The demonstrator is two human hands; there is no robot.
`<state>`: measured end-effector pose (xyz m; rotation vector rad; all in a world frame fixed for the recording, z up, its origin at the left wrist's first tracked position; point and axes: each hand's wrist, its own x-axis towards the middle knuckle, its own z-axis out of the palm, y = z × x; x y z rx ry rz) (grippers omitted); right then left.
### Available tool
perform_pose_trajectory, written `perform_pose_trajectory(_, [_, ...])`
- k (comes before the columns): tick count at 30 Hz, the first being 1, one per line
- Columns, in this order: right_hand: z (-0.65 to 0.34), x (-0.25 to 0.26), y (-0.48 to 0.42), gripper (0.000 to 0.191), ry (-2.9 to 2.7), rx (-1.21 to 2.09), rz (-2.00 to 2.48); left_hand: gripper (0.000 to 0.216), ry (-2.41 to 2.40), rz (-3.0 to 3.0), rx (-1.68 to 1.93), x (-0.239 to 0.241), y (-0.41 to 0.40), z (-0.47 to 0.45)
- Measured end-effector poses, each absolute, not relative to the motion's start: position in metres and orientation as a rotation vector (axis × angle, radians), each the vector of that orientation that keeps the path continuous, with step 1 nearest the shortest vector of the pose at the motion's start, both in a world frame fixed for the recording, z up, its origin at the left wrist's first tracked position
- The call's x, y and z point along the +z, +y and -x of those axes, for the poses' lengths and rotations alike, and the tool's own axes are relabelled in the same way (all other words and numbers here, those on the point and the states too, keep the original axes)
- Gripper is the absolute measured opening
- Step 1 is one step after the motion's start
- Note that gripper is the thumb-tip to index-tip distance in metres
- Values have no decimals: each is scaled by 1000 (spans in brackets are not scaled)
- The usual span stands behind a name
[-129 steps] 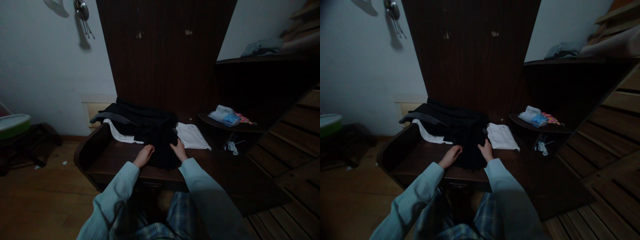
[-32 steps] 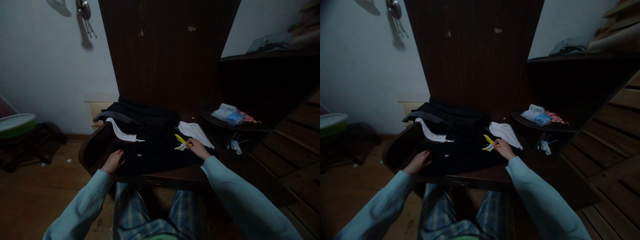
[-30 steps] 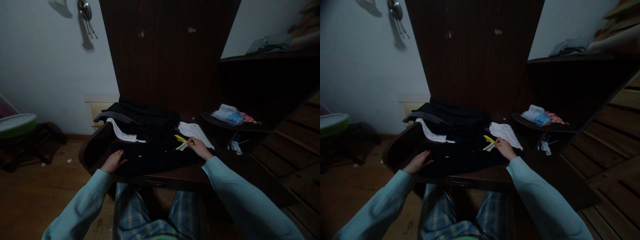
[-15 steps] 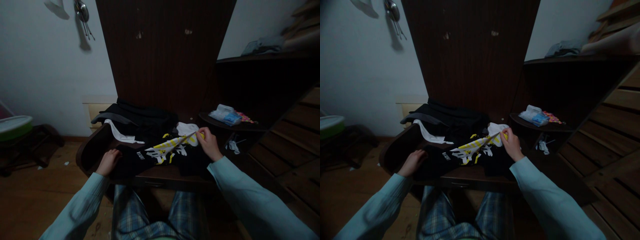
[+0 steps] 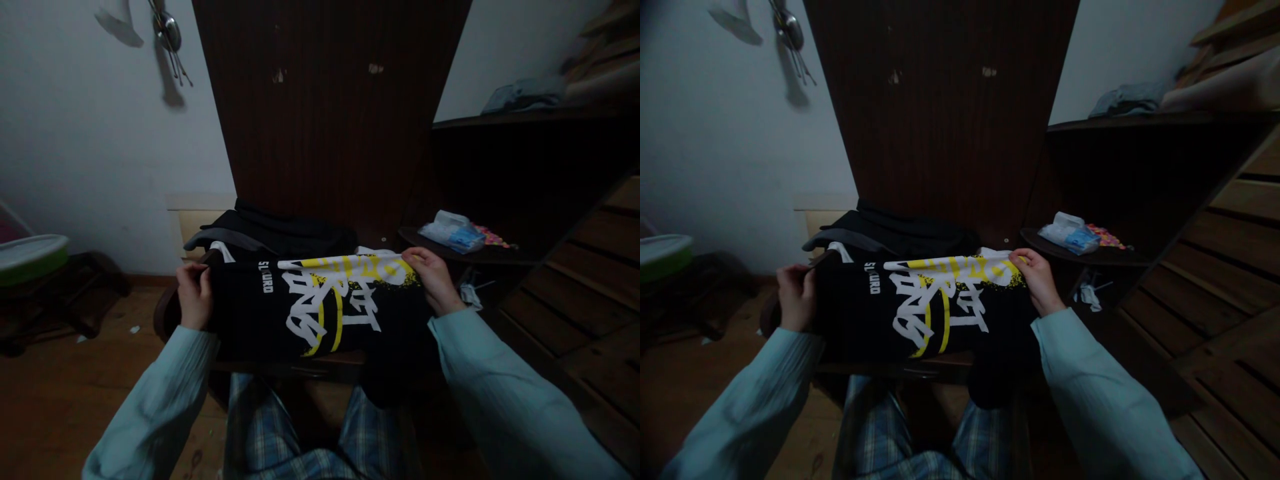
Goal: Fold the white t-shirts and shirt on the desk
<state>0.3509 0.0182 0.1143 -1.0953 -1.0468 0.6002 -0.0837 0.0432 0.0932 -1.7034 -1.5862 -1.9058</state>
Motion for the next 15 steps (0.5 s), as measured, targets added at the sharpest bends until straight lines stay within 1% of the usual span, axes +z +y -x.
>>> perform_pose_trajectory(5, [-354,119,25,28,-973,395,1002,12,-1404,1669,-2086,112,59,70])
perform_pose_trajectory(8, [-367,121,15,29,-1023,395,1015,15,-1408,1844,-2079,122,57,75])
perform_pose_trajectory(12, [-384,107,0,35,-1202,581,1175,25,-1607,2290,-1809,108,52,87])
perform_pose_trajectory(15, [-387,88,0,37,-1295,638,1286,34,-1783,2440,-1534,86,53,89])
